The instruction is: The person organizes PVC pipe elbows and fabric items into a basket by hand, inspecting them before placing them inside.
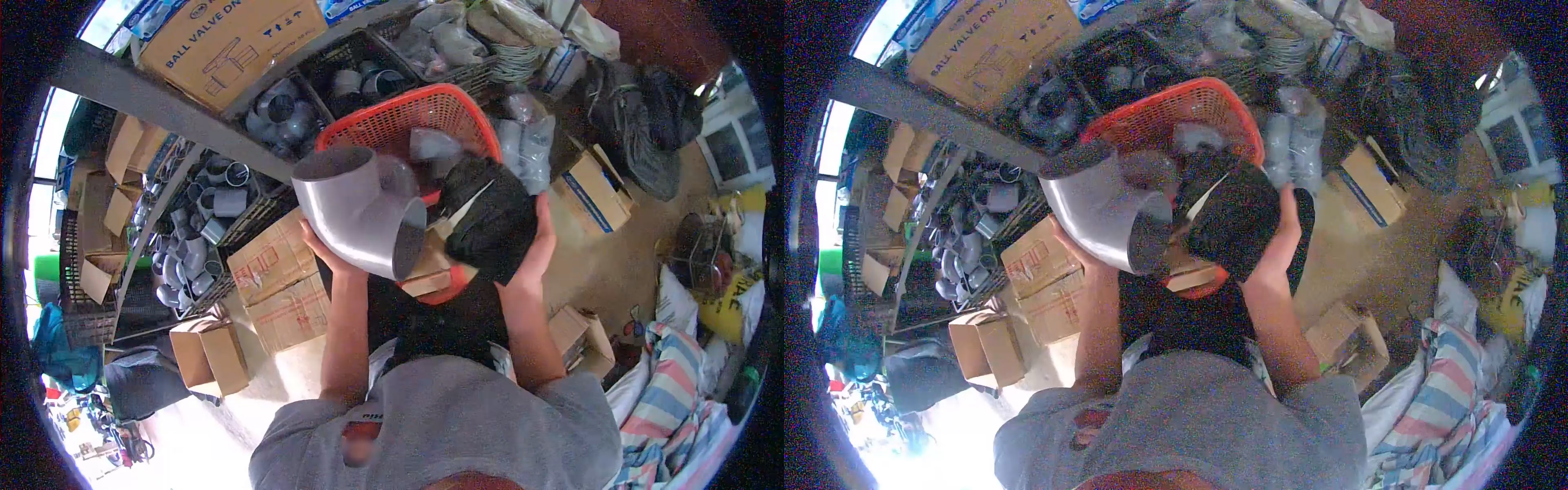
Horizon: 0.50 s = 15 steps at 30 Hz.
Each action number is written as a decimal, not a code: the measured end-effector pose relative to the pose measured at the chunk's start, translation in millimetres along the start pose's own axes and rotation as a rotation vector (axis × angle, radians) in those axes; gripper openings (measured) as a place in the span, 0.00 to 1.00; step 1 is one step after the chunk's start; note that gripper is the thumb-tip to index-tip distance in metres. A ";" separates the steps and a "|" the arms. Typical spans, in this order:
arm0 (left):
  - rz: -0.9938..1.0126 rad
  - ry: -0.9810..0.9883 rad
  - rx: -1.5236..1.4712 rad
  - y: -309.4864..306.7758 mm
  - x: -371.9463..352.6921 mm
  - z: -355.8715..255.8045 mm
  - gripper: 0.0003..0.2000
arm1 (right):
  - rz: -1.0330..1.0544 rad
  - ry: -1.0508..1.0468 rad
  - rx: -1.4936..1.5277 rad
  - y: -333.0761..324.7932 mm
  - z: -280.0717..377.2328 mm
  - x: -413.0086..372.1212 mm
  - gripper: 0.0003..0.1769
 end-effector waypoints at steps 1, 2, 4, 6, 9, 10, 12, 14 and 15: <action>0.002 -0.061 0.009 -1.5 -3.8 4.9 0.45 | 0.071 -0.021 0.027 -1.9 7.1 4.1 0.32; 0.004 -0.119 0.019 -3.5 -7.9 9.3 0.45 | 0.067 -0.027 0.022 -0.5 11.5 7.6 0.32; 0.008 -0.200 0.039 -15.1 -13.7 21.4 0.46 | 0.037 -0.162 0.060 4.9 25.9 11.6 0.33; -0.057 -0.269 0.055 -20.6 -21.0 33.5 0.44 | 0.104 -0.141 0.085 19.4 34.5 8.8 0.33; -0.024 -0.427 0.060 -14.7 -36.6 52.7 0.45 | 0.190 -0.238 0.106 49.1 42.2 5.3 0.33; -0.030 -0.495 0.020 -13.9 -41.3 60.3 0.45 | 0.022 -0.314 0.076 58.0 45.1 3.5 0.33; 0.033 -0.529 -0.006 6.2 -51.1 66.4 0.44 | -0.146 -0.387 0.043 48.6 39.1 3.5 0.33; 0.048 -0.521 0.031 12.9 -55.0 70.3 0.43 | 0.115 -0.469 -0.391 44.5 17.8 6.1 0.37; 0.051 -0.556 -0.020 12.1 -54.4 70.9 0.42 | 0.447 -0.695 -0.914 62.2 23.6 2.7 0.39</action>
Point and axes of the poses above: each hand's wrist, its own x-axis towards the middle knuckle, its own y-axis out of the palm, z = x × y, the point moved 4 cm from there along x, towards the middle knuckle, and after that the axes turned 15 degrees about -x, right-handed, at the moved point
